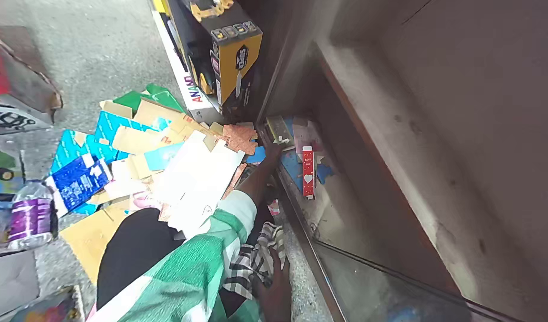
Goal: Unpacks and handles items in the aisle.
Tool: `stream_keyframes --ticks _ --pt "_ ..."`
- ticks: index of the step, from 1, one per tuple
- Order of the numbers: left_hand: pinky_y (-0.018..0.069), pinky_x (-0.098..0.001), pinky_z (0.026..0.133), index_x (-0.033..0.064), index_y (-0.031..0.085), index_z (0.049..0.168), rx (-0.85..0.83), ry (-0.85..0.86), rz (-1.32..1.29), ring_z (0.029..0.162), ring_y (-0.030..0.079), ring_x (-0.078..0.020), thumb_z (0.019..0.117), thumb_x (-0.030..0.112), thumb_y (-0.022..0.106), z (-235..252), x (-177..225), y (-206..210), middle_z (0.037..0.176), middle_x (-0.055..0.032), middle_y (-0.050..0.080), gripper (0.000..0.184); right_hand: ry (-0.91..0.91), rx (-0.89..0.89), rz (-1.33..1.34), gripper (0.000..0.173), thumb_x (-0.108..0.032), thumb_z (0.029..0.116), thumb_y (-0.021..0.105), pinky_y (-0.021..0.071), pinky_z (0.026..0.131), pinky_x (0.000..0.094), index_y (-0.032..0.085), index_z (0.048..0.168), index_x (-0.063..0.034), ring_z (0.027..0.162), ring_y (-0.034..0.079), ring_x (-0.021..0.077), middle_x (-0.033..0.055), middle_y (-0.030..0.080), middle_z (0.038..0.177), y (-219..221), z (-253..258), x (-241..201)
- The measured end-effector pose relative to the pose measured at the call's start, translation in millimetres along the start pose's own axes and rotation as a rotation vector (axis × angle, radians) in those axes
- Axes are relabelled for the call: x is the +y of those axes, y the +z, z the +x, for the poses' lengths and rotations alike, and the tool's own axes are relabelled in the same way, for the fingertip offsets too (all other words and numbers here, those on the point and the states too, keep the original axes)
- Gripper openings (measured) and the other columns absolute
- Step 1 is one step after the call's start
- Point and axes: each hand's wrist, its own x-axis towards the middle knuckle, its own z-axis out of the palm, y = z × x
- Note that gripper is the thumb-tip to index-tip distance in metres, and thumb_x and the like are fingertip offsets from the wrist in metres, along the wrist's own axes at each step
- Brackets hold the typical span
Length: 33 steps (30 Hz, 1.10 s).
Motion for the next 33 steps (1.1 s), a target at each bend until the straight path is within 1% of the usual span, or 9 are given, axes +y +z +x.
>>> stream_keyframes --ticks 4,7,11,13,17,23,25,29,33 --pt "0.0523 -0.0572 0.083 0.0026 0.065 0.121 -0.011 0.291 -0.178 0.097 0.065 -0.0352 0.1016 0.030 0.059 -45 -11 -47 0.110 -0.0222 0.067 0.034 -0.002 0.100 0.050 0.058 -0.017 0.0843 0.078 0.0558 0.091 0.0588 0.064 0.140 -0.0183 0.120 0.063 0.0429 0.0278 0.048 0.151 4 0 -2" --pt "0.0530 -0.0439 0.071 0.0014 0.067 0.110 0.066 0.469 -0.206 0.079 0.062 -0.0218 0.1024 0.021 0.055 -91 -23 -115 0.094 -0.0141 0.067 0.024 -0.137 0.239 0.180 0.052 -0.008 0.0791 0.078 0.0531 0.096 0.0604 0.070 0.130 -0.0072 0.115 0.065 0.0405 0.0262 0.063 0.132 3 17 -10" --pt "0.0574 -0.0407 0.080 0.0016 0.064 0.107 0.046 0.539 -0.347 0.084 0.067 -0.0168 0.1031 0.014 0.050 -175 -34 -189 0.095 -0.0085 0.069 0.019 -0.545 0.538 0.408 0.054 -0.003 0.0764 0.070 0.0533 0.099 0.0509 0.066 0.130 0.0052 0.117 0.065 0.0368 0.0283 0.064 0.129 -25 56 -89" --pt "0.0586 -0.0367 0.077 0.0043 0.064 0.108 0.020 0.528 -0.420 0.080 0.067 -0.0135 0.1034 0.012 0.049 -230 -36 -207 0.090 -0.0042 0.069 0.017 -0.801 0.555 0.435 0.051 -0.006 0.0755 0.073 0.0559 0.096 0.0452 0.070 0.126 0.0004 0.113 0.066 0.0312 0.0244 0.066 0.126 -27 62 -146" --pt "0.0608 -0.0352 0.080 0.0065 0.060 0.115 0.012 0.557 -0.527 0.086 0.070 -0.0130 0.1044 0.008 0.042 -309 -44 -238 0.096 -0.0032 0.071 0.021 -1.183 0.529 0.204 0.052 -0.006 0.0692 0.077 0.0589 0.080 0.0506 0.077 0.119 -0.0226 0.111 0.065 0.0400 0.0261 0.062 0.131 0 78 -224" --pt "0.0611 -0.0362 0.085 -0.0028 0.058 0.123 0.010 0.523 -0.333 0.092 0.071 -0.0152 0.1029 0.004 0.042 -340 -68 -258 0.102 -0.0087 0.071 0.027 -0.683 0.269 0.461 0.051 -0.010 0.0922 0.068 0.0515 0.086 0.0659 0.061 0.142 -0.0167 0.117 0.060 0.0439 0.0249 0.052 0.144 3 82 -272" --pt "0.0617 -0.0364 0.084 -0.0042 0.055 0.124 0.062 0.503 -0.355 0.090 0.071 -0.0158 0.1041 0.004 0.042 -342 -75 -255 0.101 -0.0097 0.070 0.025 -0.795 0.217 0.356 0.045 -0.008 0.0876 0.070 0.0553 0.084 0.0642 0.069 0.132 -0.0137 0.112 0.064 0.0436 0.0246 0.056 0.140 13 62 -259" --pt "0.0596 -0.0317 0.086 -0.0033 0.058 0.121 0.017 0.501 -0.202 0.093 0.069 -0.0098 0.0983 0.003 0.052 -351 -105 -259 0.102 -0.0056 0.071 0.024 -1.128 0.219 0.086 0.044 -0.010 0.0759 0.072 0.0588 0.083 0.0522 0.078 0.115 -0.0284 0.112 0.067 0.0356 0.0147 0.063 0.138 27 28 -209" --pt "0.0558 -0.0249 0.089 -0.0011 0.064 0.118 -0.295 0.620 0.048 0.095 0.066 -0.0009 0.0993 0.004 0.050 -377 -127 -255 0.104 0.0007 0.071 0.024 -0.954 0.128 0.025 0.045 -0.008 0.0864 0.071 0.0540 0.084 0.0626 0.071 0.130 -0.0194 0.112 0.063 0.0425 0.0197 0.056 0.143 -4 51 -214"
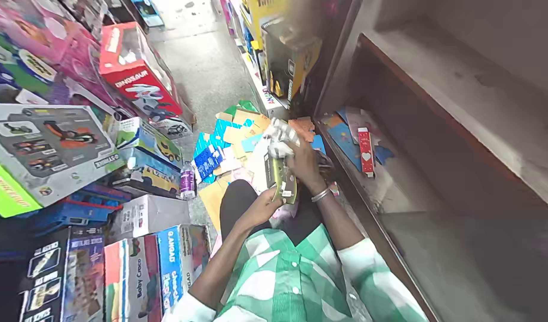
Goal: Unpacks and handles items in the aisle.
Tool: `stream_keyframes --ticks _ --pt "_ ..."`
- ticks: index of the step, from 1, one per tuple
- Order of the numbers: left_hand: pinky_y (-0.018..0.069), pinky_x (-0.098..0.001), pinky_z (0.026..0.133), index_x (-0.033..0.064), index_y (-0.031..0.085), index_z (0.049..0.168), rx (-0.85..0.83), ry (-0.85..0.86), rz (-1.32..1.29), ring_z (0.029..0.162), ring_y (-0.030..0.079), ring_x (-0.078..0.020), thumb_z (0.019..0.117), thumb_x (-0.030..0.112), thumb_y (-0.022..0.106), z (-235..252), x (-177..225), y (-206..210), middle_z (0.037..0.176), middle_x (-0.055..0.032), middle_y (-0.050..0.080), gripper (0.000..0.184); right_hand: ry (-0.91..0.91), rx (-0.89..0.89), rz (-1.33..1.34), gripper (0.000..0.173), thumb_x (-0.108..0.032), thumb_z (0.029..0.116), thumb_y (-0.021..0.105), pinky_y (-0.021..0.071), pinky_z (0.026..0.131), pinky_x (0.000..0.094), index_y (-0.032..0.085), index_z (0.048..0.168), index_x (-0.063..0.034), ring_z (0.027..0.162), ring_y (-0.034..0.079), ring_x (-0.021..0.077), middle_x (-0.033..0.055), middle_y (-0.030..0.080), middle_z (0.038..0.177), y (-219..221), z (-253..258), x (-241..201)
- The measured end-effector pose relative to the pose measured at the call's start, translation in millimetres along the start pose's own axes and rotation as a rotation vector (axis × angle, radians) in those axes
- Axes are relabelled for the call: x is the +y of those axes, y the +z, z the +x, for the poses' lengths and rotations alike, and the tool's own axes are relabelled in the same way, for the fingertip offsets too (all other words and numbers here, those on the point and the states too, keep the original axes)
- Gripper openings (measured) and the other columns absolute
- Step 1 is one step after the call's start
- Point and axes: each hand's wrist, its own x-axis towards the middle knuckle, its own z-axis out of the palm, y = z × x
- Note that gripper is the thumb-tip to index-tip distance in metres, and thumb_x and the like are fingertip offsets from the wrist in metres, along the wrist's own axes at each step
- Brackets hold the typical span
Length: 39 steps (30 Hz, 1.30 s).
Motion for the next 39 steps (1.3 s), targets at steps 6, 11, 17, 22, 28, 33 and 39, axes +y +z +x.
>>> stream_keyframes --ticks 6,11,17,22,28,33,39 --pt "0.0586 -0.0256 0.073 0.0059 0.068 0.101 0.376 0.045 -0.272 0.079 0.069 -0.0041 0.0877 -0.003 0.047 -9 11 -14 0.087 0.0044 0.073 0.027 0.535 0.297 0.651 0.045 -0.020 0.0971 0.068 0.0519 0.096 0.0539 0.058 0.139 -0.0053 0.118 0.061 0.0314 0.0205 0.063 0.131 17 12 60" --pt "0.0625 -0.0353 0.074 -0.0019 0.060 0.114 0.470 -0.173 -0.457 0.081 0.072 -0.0173 0.0958 -0.001 0.049 0 11 -3 0.093 -0.0082 0.073 0.021 0.577 0.309 1.009 0.035 -0.026 0.1042 0.058 0.0585 0.081 0.0368 0.060 0.133 -0.0055 0.093 0.067 0.0151 0.0094 0.069 0.110 22 -35 16" --pt "0.0631 -0.0407 0.086 -0.0061 0.053 0.128 0.395 -0.326 -0.422 0.096 0.073 -0.0248 0.0865 -0.004 0.072 5 -3 6 0.108 -0.0166 0.072 0.046 0.398 -0.052 1.050 0.076 -0.028 0.0822 0.080 0.0609 0.082 0.0363 0.047 0.148 -0.0104 0.098 0.069 0.0178 0.0110 0.068 0.121 21 -44 6" --pt "0.0629 -0.0398 0.084 -0.0036 0.052 0.130 0.281 -0.376 -0.465 0.094 0.073 -0.0237 0.0855 -0.007 0.072 0 4 0 0.108 -0.0151 0.072 0.048 0.535 0.116 1.234 0.083 -0.004 0.0692 0.087 0.0621 0.082 0.0392 0.045 0.141 -0.0018 0.097 0.070 0.0228 0.0172 0.067 0.115 53 -59 -10" --pt "0.0588 -0.0375 0.071 -0.0046 0.060 0.117 0.405 -0.508 0.160 0.074 0.066 -0.0179 0.0870 0.031 0.081 -7 23 -43 0.089 -0.0115 0.068 0.051 0.540 0.239 1.187 0.081 -0.003 0.0727 0.085 0.0616 0.083 0.0412 0.047 0.144 -0.0043 0.102 0.069 0.0242 0.0171 0.066 0.121 54 -53 -5" --pt "0.0470 -0.0512 0.107 0.0073 0.008 0.163 0.656 -0.084 0.226 0.136 0.050 -0.0331 0.0847 0.035 0.080 0 25 -53 0.155 -0.0220 0.041 0.109 0.492 0.179 1.076 0.090 -0.004 0.0692 0.088 0.0630 0.085 0.0438 0.045 0.148 -0.0078 0.106 0.070 0.0253 0.0167 0.066 0.126 45 -51 -9" --pt "0.0582 -0.0445 0.072 0.0332 0.044 0.152 0.558 -0.089 0.057 0.087 0.069 -0.0239 0.1036 0.033 0.058 23 31 -38 0.121 -0.0119 0.068 0.051 0.343 0.069 0.615 0.062 -0.034 0.0934 0.070 0.0564 0.092 0.0470 0.051 0.144 -0.0046 0.109 0.065 0.0235 0.0169 0.062 0.128 40 -63 -18"
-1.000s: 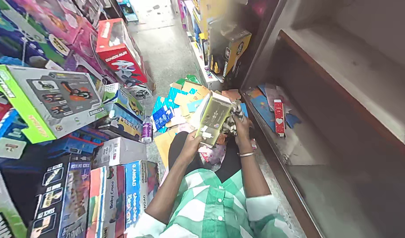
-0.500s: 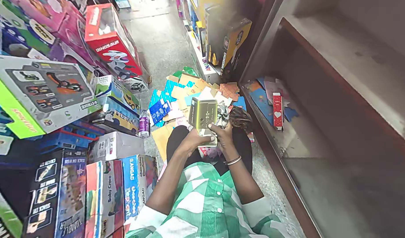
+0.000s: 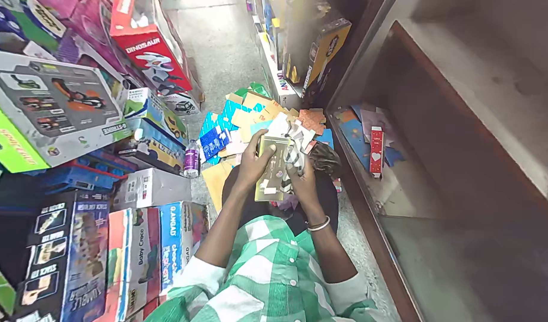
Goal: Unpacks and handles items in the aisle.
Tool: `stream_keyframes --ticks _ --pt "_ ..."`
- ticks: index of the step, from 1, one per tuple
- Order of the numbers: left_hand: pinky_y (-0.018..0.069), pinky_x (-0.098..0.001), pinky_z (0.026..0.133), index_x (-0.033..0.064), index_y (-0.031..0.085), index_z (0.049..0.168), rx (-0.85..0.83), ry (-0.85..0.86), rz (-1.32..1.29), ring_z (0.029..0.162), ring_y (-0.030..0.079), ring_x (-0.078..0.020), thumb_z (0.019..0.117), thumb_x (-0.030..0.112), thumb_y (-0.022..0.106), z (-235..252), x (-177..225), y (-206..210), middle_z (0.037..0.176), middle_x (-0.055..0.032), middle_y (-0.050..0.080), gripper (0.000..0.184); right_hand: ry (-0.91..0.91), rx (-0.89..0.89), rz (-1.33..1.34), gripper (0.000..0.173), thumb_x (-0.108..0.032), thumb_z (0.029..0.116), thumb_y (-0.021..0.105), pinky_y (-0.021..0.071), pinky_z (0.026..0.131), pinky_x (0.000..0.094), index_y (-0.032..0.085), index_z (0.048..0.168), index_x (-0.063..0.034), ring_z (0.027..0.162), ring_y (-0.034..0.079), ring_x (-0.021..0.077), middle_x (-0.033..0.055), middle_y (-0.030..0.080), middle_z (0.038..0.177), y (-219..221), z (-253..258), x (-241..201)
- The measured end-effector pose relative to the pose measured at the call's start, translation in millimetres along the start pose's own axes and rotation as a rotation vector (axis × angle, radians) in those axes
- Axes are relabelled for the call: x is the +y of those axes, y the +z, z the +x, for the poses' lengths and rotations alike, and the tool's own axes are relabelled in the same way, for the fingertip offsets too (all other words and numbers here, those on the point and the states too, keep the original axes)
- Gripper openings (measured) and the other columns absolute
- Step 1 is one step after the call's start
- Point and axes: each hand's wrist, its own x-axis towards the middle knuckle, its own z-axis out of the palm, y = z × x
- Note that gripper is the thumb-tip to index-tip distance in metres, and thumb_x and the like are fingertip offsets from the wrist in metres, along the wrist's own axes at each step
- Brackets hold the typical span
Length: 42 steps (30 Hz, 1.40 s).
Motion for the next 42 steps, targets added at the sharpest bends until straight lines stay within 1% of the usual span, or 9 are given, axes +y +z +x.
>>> stream_keyframes --ticks 4,10,15,23,28,31,35,38,42 --pt "0.0576 -0.0347 0.066 0.0205 0.053 0.143 -0.209 -0.085 -0.119 0.076 0.067 -0.0178 0.1027 0.020 0.058 -9 -10 9 0.103 -0.0106 0.069 0.041 -0.043 0.125 0.149 0.039 -0.026 0.1024 0.061 0.0584 0.087 0.0396 0.059 0.136 -0.0058 0.102 0.068 0.0162 0.0110 0.068 0.118 -12 23 -13" --pt "0.0612 -0.0369 0.065 0.0133 0.054 0.139 -0.023 0.003 -0.267 0.076 0.070 -0.0203 0.1002 0.017 0.061 -4 6 20 0.103 -0.0119 0.069 0.040 -0.128 0.188 0.161 0.025 -0.022 0.1030 0.060 0.0583 0.075 0.0340 0.068 0.121 -0.0052 0.086 0.068 0.0114 0.0066 0.071 0.101 -8 36 -28" --pt "0.0534 -0.0280 0.057 0.0213 0.054 0.139 0.156 -0.052 -0.266 0.068 0.063 -0.0136 0.1013 0.025 0.061 -11 6 29 0.102 -0.0067 0.067 0.038 -0.143 0.281 0.052 0.025 -0.022 0.0939 0.071 0.0569 0.080 0.0320 0.074 0.108 -0.0014 0.093 0.065 0.0148 0.0142 0.066 0.110 -2 -1 -5" --pt "0.0547 -0.0256 0.058 0.0133 0.055 0.136 0.174 -0.007 -0.374 0.071 0.065 -0.0115 0.0982 0.018 0.063 -18 2 50 0.105 -0.0062 0.069 0.039 -0.181 0.194 0.076 0.024 -0.020 0.0899 0.073 0.0564 0.080 0.0209 0.075 0.102 0.0014 0.095 0.066 0.0070 0.0138 0.066 0.113 -42 -16 1" --pt "0.0613 -0.0409 0.080 0.0072 0.047 0.138 0.481 -0.115 -0.649 0.095 0.070 -0.0210 0.1075 0.025 0.048 18 7 24 0.111 -0.0117 0.068 0.036 -0.179 0.315 0.468 0.016 -0.009 0.1012 0.050 0.0614 0.079 0.0250 0.064 0.110 -0.0064 0.084 0.070 0.0030 -0.0061 0.072 0.090 -73 -16 -11" --pt "0.0575 -0.0450 0.086 0.0074 0.043 0.135 0.579 -0.141 -0.916 0.103 0.065 -0.0251 0.1032 0.021 0.053 28 17 15 0.118 -0.0137 0.061 0.036 -0.146 0.399 0.388 0.018 -0.004 0.0986 0.055 0.0616 0.080 0.0265 0.064 0.112 0.0019 0.084 0.071 0.0054 -0.0008 0.072 0.090 -67 -17 0" --pt "0.0563 -0.0467 0.091 0.0041 0.042 0.130 0.399 -0.260 -0.902 0.105 0.063 -0.0270 0.1000 0.007 0.054 6 34 60 0.120 -0.0161 0.057 0.032 -0.053 0.337 0.307 0.040 -0.008 0.0940 0.064 0.0588 0.087 0.0233 0.056 0.128 0.0121 0.096 0.069 0.0054 0.0102 0.070 0.107 -23 -31 7" --pt "0.0598 -0.0376 0.075 0.0091 0.028 0.148 0.161 -0.242 -0.602 0.090 0.068 -0.0226 0.0836 0.000 0.070 -22 22 87 0.116 -0.0171 0.061 0.077 -0.054 0.421 0.363 0.047 -0.011 0.0944 0.061 0.0592 0.078 0.0245 0.049 0.135 0.0090 0.086 0.068 0.0072 0.0099 0.067 0.103 -16 -22 -3" --pt "0.0612 -0.0388 0.086 0.0160 0.037 0.156 -0.132 -0.175 -0.285 0.101 0.070 -0.0202 0.0737 0.016 0.083 -38 13 86 0.120 -0.0122 0.068 0.095 -0.109 0.552 0.372 0.037 -0.013 0.1028 0.057 0.0619 0.082 0.0319 0.053 0.136 0.0017 0.092 0.071 0.0131 0.0093 0.070 0.107 -45 1 -9"
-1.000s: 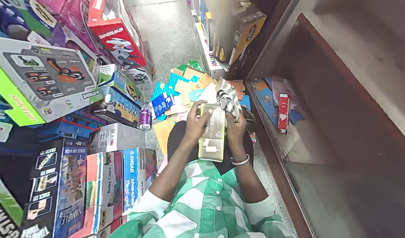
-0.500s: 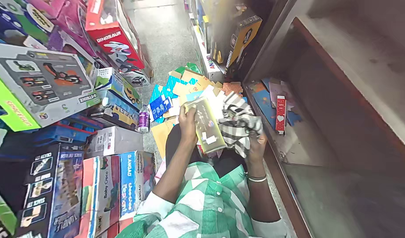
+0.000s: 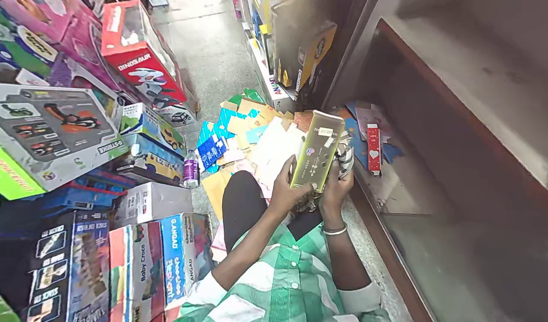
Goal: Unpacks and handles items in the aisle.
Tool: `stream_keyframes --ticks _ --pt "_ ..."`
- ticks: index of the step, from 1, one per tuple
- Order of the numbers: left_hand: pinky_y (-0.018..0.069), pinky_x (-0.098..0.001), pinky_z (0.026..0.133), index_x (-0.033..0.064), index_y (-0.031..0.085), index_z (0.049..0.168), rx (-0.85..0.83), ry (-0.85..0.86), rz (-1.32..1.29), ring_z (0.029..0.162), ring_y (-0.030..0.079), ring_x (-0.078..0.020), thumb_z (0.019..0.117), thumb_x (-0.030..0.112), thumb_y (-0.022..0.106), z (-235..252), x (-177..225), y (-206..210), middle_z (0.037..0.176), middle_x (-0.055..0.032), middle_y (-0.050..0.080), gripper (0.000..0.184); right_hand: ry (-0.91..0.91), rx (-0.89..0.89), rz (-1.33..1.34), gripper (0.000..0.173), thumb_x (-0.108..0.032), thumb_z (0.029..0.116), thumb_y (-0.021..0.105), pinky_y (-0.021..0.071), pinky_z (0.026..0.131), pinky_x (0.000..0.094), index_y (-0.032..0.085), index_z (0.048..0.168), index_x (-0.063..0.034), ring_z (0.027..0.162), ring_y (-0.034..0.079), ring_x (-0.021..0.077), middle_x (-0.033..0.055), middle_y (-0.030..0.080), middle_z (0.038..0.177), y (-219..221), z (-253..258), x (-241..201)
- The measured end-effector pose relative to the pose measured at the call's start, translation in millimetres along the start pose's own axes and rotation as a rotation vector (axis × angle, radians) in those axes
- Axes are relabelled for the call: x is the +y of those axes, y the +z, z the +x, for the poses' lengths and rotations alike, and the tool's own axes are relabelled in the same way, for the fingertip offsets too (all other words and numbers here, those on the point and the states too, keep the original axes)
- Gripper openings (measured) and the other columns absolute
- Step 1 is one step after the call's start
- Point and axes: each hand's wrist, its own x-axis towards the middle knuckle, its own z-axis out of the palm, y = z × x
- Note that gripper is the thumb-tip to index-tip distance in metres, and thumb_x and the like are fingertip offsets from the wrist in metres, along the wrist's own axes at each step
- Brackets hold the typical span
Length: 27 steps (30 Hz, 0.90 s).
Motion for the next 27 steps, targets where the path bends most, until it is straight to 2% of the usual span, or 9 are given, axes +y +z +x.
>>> stream_keyframes --ticks 2,4,8,10,11,14,16,24,27 --pt "0.0616 -0.0377 0.084 0.0093 0.046 0.149 0.006 0.021 -0.058 0.097 0.071 -0.0200 0.0807 0.018 0.081 -2 4 5 0.114 -0.0124 0.070 0.077 -0.051 -0.038 -0.046 0.029 -0.014 0.1014 0.058 0.0626 0.079 0.0312 0.059 0.126 0.0013 0.087 0.071 0.0113 0.0065 0.071 0.100 -1 1 -1" --pt "0.0619 -0.0374 0.081 0.0024 0.050 0.141 0.064 0.048 -0.210 0.092 0.072 -0.0214 0.0893 0.014 0.073 -2 8 10 0.109 -0.0142 0.071 0.058 -0.079 -0.078 -0.142 0.031 -0.013 0.0982 0.060 0.0596 0.086 0.0296 0.063 0.123 0.0046 0.097 0.068 0.0112 0.0110 0.068 0.109 -3 -11 0" --pt "0.0593 -0.0391 0.091 0.0012 0.049 0.140 0.146 0.097 -0.285 0.101 0.070 -0.0216 0.0904 0.016 0.068 7 3 -2 0.113 -0.0133 0.069 0.055 -0.120 -0.141 -0.259 0.035 -0.015 0.0911 0.066 0.0550 0.089 0.0214 0.069 0.114 0.0108 0.105 0.064 0.0106 0.0222 0.062 0.119 -12 -49 11" --pt "0.0602 -0.0385 0.089 0.0004 0.050 0.139 0.122 0.111 -0.226 0.099 0.070 -0.0212 0.0892 0.016 0.070 6 -2 -10 0.112 -0.0130 0.070 0.056 -0.127 -0.171 -0.234 0.034 -0.015 0.0905 0.065 0.0549 0.089 0.0216 0.069 0.112 0.0109 0.104 0.064 0.0091 0.0198 0.064 0.116 -18 -51 14" --pt "0.0610 -0.0379 0.087 0.0006 0.051 0.140 0.092 0.112 -0.174 0.098 0.071 -0.0204 0.0878 0.016 0.072 3 -5 -12 0.111 -0.0125 0.071 0.058 -0.113 -0.173 -0.204 0.033 -0.015 0.0926 0.062 0.0547 0.088 0.0224 0.068 0.113 0.0100 0.100 0.064 0.0074 0.0151 0.065 0.112 -21 -46 12" --pt "0.0628 -0.0361 0.085 0.0043 0.049 0.148 -0.019 0.087 -0.002 0.097 0.072 -0.0187 0.0825 0.014 0.079 -9 -8 -12 0.115 -0.0111 0.072 0.073 -0.070 -0.114 -0.084 0.026 -0.026 0.1042 0.044 0.0500 0.057 0.0188 0.057 0.108 -0.0035 0.059 0.053 -0.0004 -0.0066 0.053 0.073 -18 -12 1" --pt "0.0630 -0.0359 0.086 0.0045 0.047 0.150 -0.058 0.081 0.026 0.098 0.073 -0.0192 0.0806 0.014 0.081 -16 -8 -9 0.116 -0.0115 0.072 0.077 -0.051 -0.080 0.003 0.031 -0.039 0.1081 0.039 0.0474 0.049 0.0173 0.055 0.105 -0.0133 0.051 0.049 -0.0010 -0.0108 0.049 0.065 -15 7 -8" --pt "0.0624 -0.0328 0.086 0.0061 0.039 0.156 0.013 0.130 0.054 0.098 0.072 -0.0161 0.0798 0.021 0.084 -23 -6 -8 0.117 -0.0105 0.071 0.090 -0.059 -0.165 0.056 0.031 -0.033 0.1013 0.058 0.0553 0.066 0.0217 0.060 0.119 -0.0084 0.071 0.062 0.0026 -0.0059 0.064 0.083 -17 -5 0" --pt "0.0622 -0.0290 0.084 0.0030 0.038 0.155 -0.003 0.183 0.007 0.096 0.072 -0.0117 0.0766 0.027 0.087 -27 -6 -5 0.117 -0.0075 0.071 0.095 -0.027 -0.169 0.063 0.047 -0.034 0.0981 0.062 0.0601 0.083 0.0295 0.055 0.133 -0.0040 0.093 0.069 0.0093 0.0017 0.069 0.106 -19 -16 -1"
